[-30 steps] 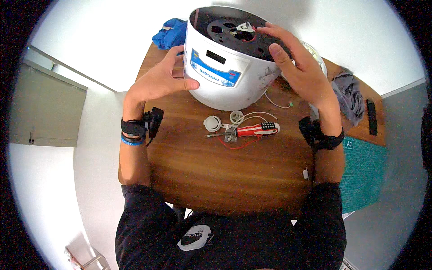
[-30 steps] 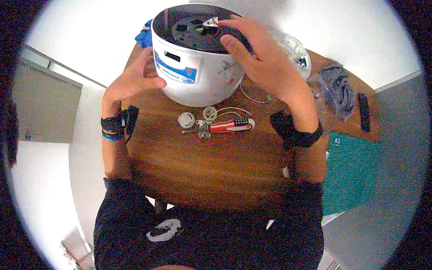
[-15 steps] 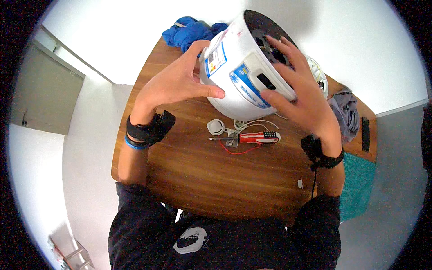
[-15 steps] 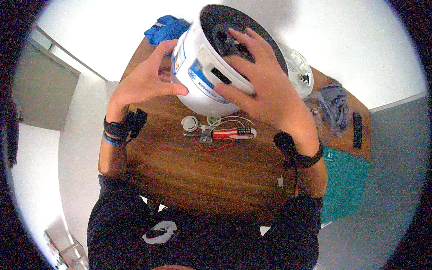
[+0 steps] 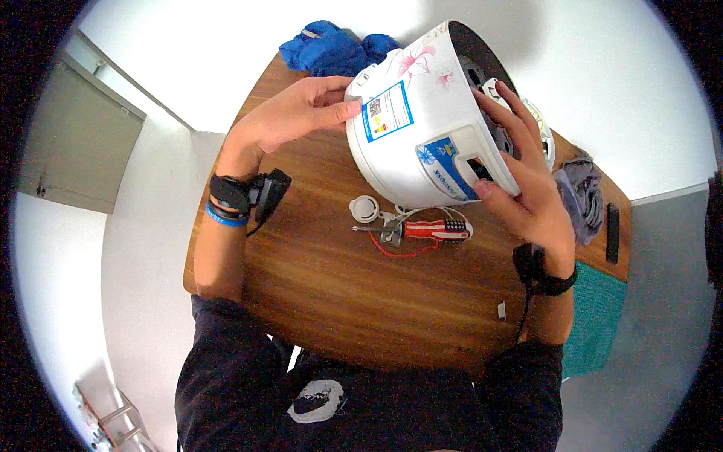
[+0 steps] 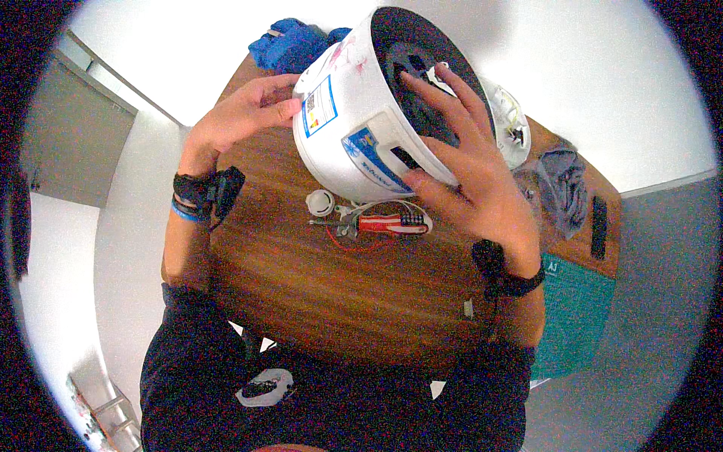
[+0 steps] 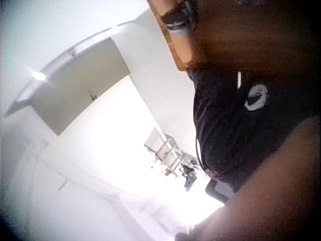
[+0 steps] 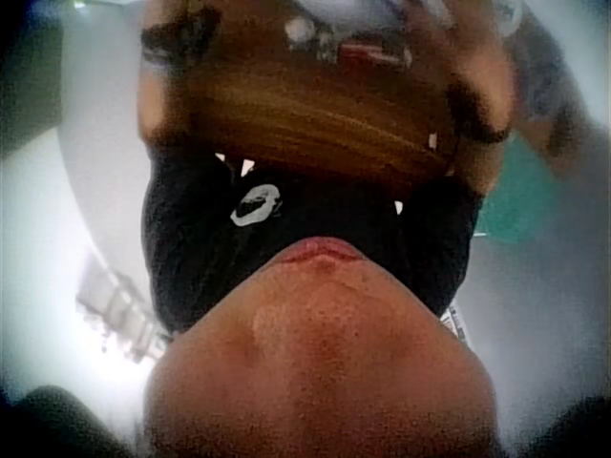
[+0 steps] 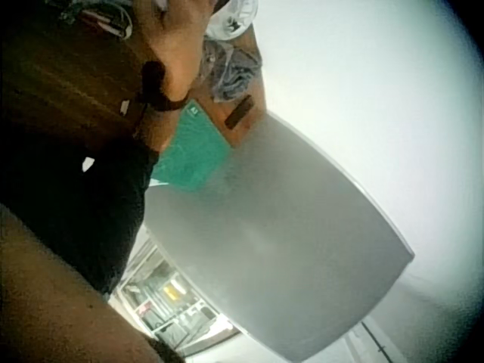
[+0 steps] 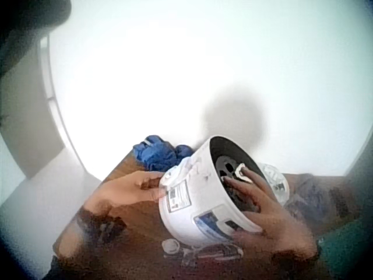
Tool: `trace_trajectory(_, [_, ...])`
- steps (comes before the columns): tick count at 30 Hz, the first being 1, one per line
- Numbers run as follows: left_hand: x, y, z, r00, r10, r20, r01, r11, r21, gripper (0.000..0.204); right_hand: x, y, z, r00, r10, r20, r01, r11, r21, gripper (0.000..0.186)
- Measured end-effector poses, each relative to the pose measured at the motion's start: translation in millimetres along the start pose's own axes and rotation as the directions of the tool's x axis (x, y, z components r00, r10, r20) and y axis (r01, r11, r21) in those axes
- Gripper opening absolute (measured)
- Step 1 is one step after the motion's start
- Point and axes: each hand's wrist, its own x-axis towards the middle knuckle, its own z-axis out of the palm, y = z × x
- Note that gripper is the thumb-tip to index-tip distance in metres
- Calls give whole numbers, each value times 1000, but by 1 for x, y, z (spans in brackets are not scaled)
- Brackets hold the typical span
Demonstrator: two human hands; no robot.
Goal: The person disassembles a white appliance, likely a rice cooker, by removing the lid and internal components. They use a screwdriver to loosen screws and a cloth to wipe the metal heating element and other parts. The person then reassembles the appliance by placing the components back inside and closing the lid.
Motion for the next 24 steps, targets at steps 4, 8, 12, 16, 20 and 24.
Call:
trace_trajectory(4, [0,-3,-5,993,-97,71,101,993,-57,58,-2,7,1,999,-41,-14,41,999,-11,34])
trace_trajectory(8, [-5,-10,-13,993,-97,72,105,988,-115,47,-1,7,-1,999,-50,-4,50,999,1,33])
trace_trajectory(12, [-1,-17,-15,995,-70,75,73,997,-36,38,-1,11,-4,997,-70,20,70,997,25,31])
trace_trajectory(16, [10,-32,-7,997,30,72,-41,986,159,37,6,13,-4,996,-92,2,92,995,39,31])
trace_trajectory(20, [14,-31,0,996,-79,50,58,943,327,36,7,25,-8,985,-171,-31,173,982,72,31])
trace_trajectory(24, [14,-34,0,987,-147,58,127,957,261,38,3,27,-9,984,-178,-18,179,980,85,33])
